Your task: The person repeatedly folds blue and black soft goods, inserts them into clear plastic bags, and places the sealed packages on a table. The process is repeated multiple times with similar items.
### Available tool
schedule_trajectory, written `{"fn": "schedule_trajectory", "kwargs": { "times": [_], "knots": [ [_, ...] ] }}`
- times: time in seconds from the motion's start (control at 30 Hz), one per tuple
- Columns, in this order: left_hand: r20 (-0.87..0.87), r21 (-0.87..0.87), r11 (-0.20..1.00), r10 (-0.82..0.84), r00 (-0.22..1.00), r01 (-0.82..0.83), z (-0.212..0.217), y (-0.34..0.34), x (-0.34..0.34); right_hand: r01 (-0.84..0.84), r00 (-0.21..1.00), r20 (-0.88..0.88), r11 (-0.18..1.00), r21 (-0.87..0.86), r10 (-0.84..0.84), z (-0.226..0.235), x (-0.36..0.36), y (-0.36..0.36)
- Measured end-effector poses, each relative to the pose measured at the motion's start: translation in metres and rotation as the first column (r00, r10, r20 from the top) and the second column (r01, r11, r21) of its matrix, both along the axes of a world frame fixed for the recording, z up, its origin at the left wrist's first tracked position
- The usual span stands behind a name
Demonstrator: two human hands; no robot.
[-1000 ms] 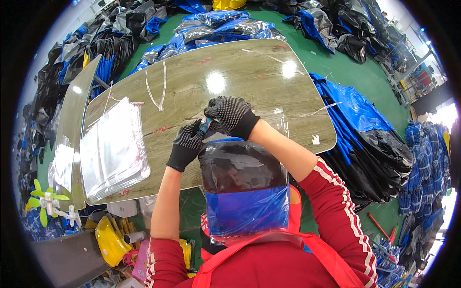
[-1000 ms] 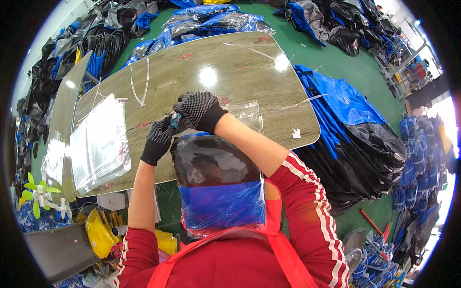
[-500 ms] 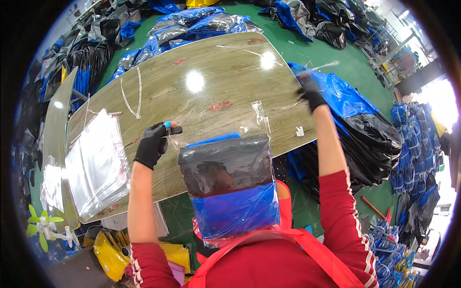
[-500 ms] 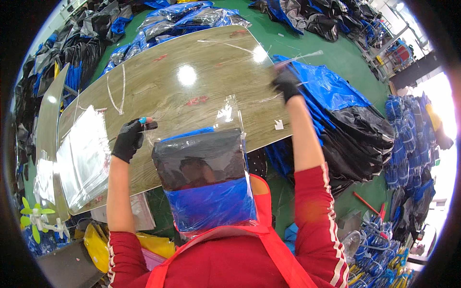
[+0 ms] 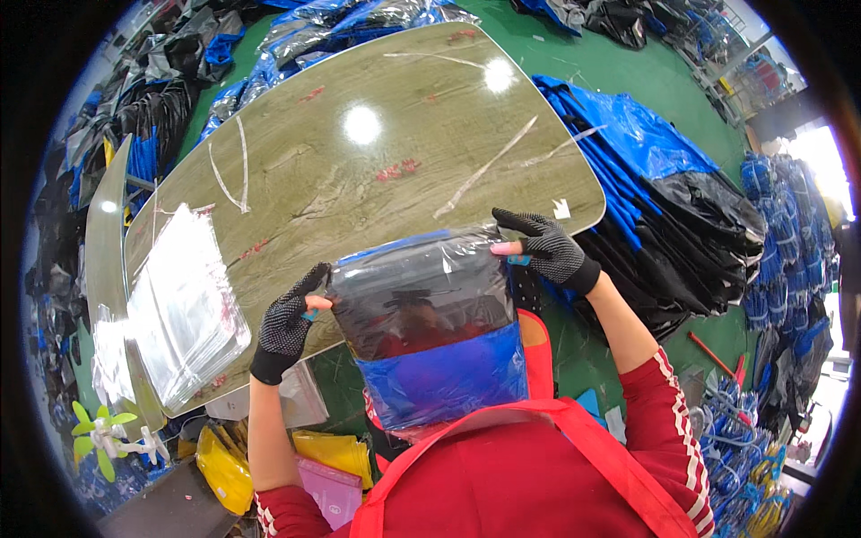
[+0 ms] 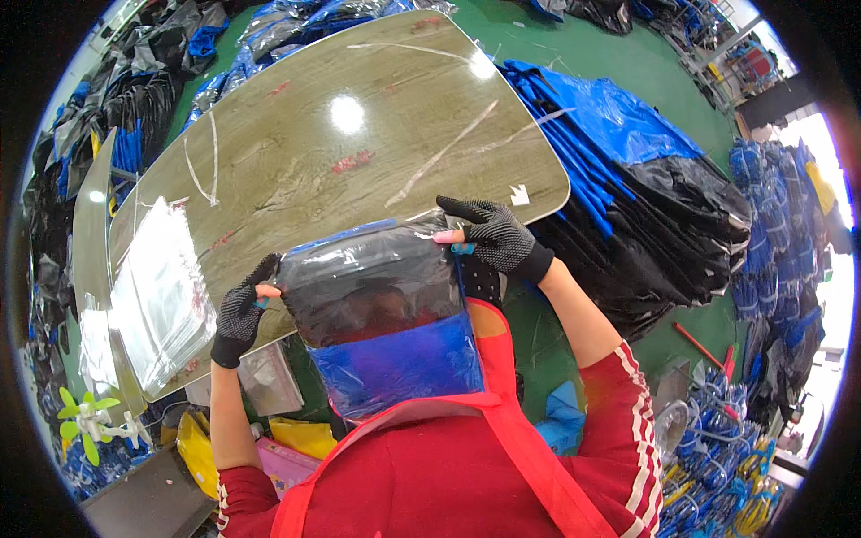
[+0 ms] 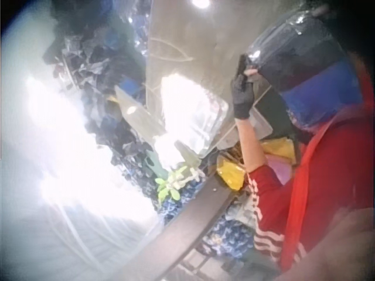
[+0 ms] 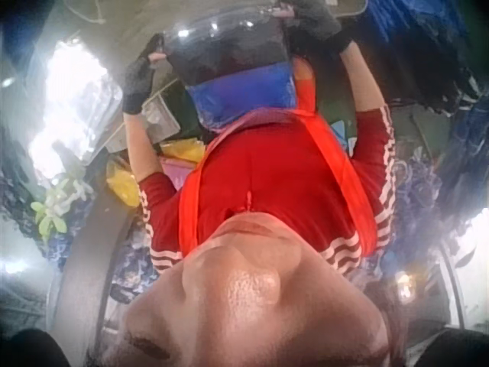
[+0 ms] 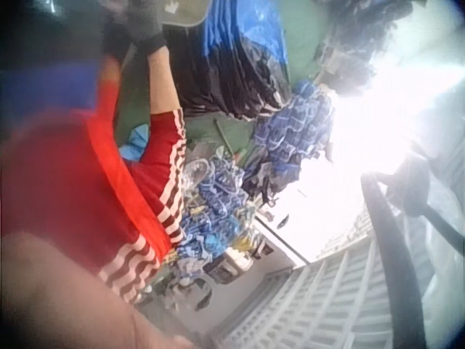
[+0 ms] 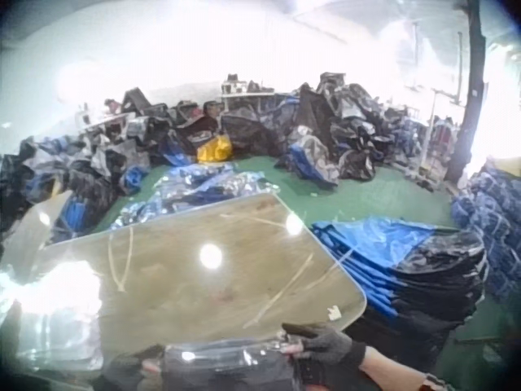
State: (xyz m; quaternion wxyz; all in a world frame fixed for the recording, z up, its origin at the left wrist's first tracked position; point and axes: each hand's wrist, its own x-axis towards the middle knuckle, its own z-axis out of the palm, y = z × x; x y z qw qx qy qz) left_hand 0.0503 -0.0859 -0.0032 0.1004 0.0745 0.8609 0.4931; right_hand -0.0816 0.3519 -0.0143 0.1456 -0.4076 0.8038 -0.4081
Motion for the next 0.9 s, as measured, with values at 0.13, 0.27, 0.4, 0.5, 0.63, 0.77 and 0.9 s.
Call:
{"fn": "schedule_trajectory", "kwargs": {
  "times": [0.13,0.27,0.4,0.5,0.63,0.77,0.9],
  "knots": [
    [0.021,-0.143,0.986,-0.086,0.996,0.088,0.049,0.003,0.004,0.059,0.951,-0.296,0.892,0.448,0.086,0.037,-0.002,0.01],
    [0.035,-0.609,0.787,0.149,0.988,-0.097,0.104,0.033,-0.016,0.074,0.979,-0.185,0.995,-0.067,-0.086,0.071,-0.008,-0.047],
    [-0.533,-0.742,0.629,-0.344,0.772,-0.232,0.042,0.068,-0.06,-0.081,0.876,-0.468,0.991,0.105,0.121,0.014,0.021,-0.122],
    [-0.112,-0.617,0.752,0.205,0.972,-0.23,-0.029,0.049,-0.017,0.205,0.965,-0.157,0.977,-0.053,-0.211,-0.042,0.008,-0.063],
    [0.24,0.342,0.709,0.568,0.787,-0.617,-0.082,0.009,0.069,0.815,0.301,-0.629,0.536,-0.221,-0.717,-0.085,-0.083,0.138],
    [0.438,0.325,0.73,0.447,0.78,-0.601,-0.081,0.009,0.049,0.738,0.431,-0.538,-0.06,0.672,-0.724,-0.086,-0.168,0.264],
    [0.308,0.5,0.677,0.443,0.842,-0.54,-0.029,0.022,-0.085,0.982,0.171,-0.724,0.053,0.182,-0.668,0.01,-0.191,0.256]
  ]
}}
